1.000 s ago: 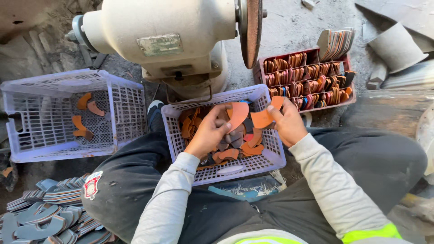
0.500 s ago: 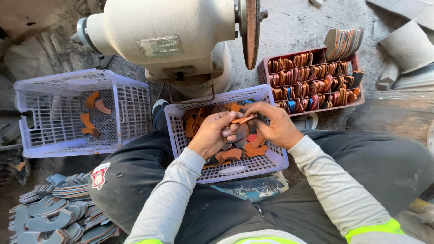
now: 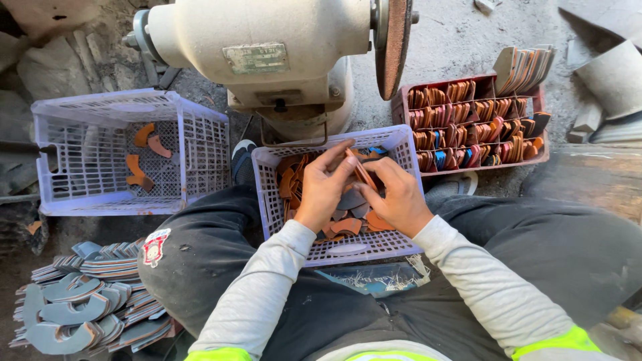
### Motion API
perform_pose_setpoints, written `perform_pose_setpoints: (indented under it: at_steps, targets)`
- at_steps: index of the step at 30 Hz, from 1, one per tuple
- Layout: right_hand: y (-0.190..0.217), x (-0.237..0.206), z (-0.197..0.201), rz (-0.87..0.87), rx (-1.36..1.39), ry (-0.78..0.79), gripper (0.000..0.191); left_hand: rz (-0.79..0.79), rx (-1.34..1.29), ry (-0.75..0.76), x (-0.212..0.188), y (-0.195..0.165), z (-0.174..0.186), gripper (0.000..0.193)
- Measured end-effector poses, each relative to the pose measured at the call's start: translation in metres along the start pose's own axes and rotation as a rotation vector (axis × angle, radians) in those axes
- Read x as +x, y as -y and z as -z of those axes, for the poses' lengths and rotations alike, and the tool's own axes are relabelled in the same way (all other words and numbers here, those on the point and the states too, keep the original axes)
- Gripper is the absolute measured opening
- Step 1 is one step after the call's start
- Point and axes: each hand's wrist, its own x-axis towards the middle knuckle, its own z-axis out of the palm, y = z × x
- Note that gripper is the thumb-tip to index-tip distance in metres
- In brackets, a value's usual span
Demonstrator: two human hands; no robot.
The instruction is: The person sits on the floor and sorts orange sandal straps from a white basket, placing them into a red tray. They occasionally pick up and inspect the straps before arranging them.
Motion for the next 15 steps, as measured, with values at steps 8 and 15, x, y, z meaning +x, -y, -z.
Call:
perform_pose_setpoints:
  at_steps: [8, 15]
  targets:
    - [-0.005, -0.001, 0.008, -0.318, 0.743, 0.284, 0.047, 0.076, -0.223, 0.066, 0.005, -0.022, 0.008, 0.040]
    - [-0.011, -0.004, 0.008, -0.286, 0.728, 0.277, 0.051, 0.067, -0.214, 0.121, 0.003, -0.033, 0.004, 0.043]
